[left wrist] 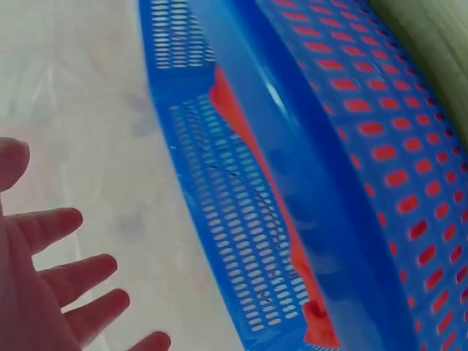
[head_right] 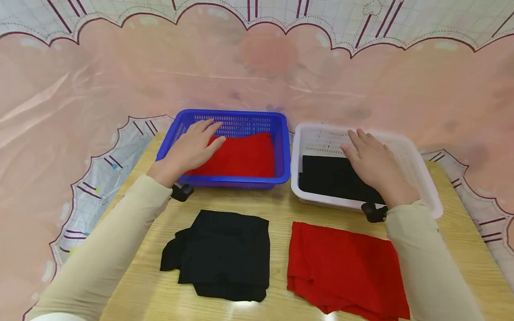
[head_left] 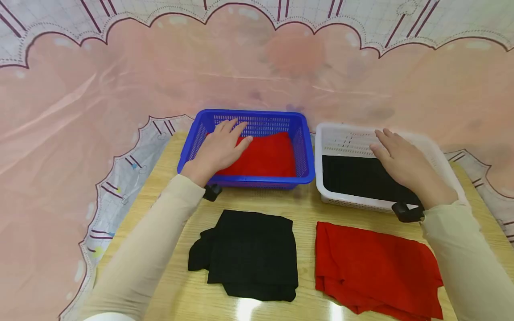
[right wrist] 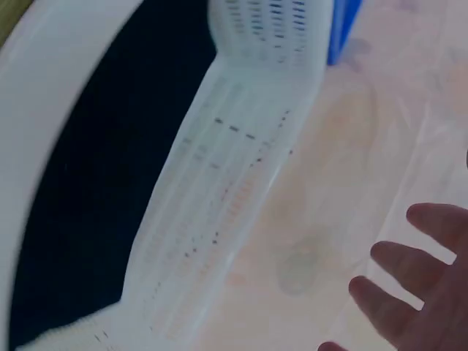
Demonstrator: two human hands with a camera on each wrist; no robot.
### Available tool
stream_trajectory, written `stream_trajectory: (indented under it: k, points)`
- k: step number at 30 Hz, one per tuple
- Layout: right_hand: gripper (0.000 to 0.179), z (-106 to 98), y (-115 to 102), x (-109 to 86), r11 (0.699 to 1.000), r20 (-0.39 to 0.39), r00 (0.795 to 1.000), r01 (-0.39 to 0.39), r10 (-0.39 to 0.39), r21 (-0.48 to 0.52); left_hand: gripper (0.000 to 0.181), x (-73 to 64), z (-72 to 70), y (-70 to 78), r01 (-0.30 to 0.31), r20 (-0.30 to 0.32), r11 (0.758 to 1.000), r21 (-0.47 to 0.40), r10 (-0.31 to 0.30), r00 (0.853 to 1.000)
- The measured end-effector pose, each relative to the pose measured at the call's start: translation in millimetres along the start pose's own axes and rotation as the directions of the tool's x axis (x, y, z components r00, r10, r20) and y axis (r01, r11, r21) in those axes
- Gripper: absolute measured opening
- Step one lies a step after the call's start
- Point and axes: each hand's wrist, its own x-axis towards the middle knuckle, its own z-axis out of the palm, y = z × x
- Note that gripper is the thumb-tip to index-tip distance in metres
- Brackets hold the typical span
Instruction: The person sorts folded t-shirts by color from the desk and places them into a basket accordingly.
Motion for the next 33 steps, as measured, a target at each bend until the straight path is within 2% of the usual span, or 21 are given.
stream_trajectory:
  k: [3,6,9,14,16,20,24,27,30,33]
  points:
    - [0.059,2.7,-3.3,-4.7,0.995,-0.052,0.999,0.01,-0.004,0.102,0.061,-5.5,-5.4,0.7,-0.022,-0.036,0.996,-0.083,0.019,0.999]
    - [0.055,6.6,-8.8,-9.7,0.983,-0.088,0.996,-0.009,0.025,0.182,0.058,-14.4,-10.6,0.1,-0.034,-0.07,0.979,-0.199,0.02,0.997]
    - [0.052,10.9,-15.2,-16.3,0.972,-0.135,0.99,-0.019,0.052,0.233,0.057,-25.4,-12.6,1.0,-0.054,-0.105,0.947,-0.318,0.021,0.994]
    - [0.044,23.9,-26.9,-26.0,0.949,-0.232,0.973,0.056,0.018,0.309,0.051,-43.9,-6.0,4.7,-0.072,-0.112,0.873,-0.483,0.02,0.993]
    - [0.039,30.8,-31.3,-30.1,0.938,-0.26,0.966,0.083,0.008,0.337,0.049,-51.2,-1.2,6.1,-0.062,-0.091,0.849,-0.524,0.016,0.996]
    - [0.033,43.2,-39.7,-39.1,0.912,-0.266,0.964,0.11,-0.001,0.396,0.048,-64.5,7.9,8.2,-0.021,-0.025,0.817,-0.576,0.008,1.0]
    - [0.033,52.3,-46.0,-44.9,0.873,-0.261,0.965,0.151,-0.028,0.464,0.05,-75.3,13.9,10.7,0.054,0.042,0.804,-0.592,-0.036,0.998]
    - [0.032,60.1,-49.1,-46.5,0.831,-0.271,0.962,0.182,-0.04,0.525,0.049,-81.2,17.7,11.5,0.093,0.08,0.812,-0.576,-0.057,0.995]
    - [0.031,68.5,-51.2,-46.9,0.782,-0.277,0.96,0.195,-0.03,0.592,0.049,-85.3,23.0,10.6,0.118,0.119,0.81,-0.574,-0.059,0.991]
    - [0.03,77.7,-53.3,-46.6,0.724,-0.269,0.963,0.205,-0.028,0.659,0.047,-90.9,29.3,6.3,0.138,0.167,0.789,-0.598,-0.046,0.985]
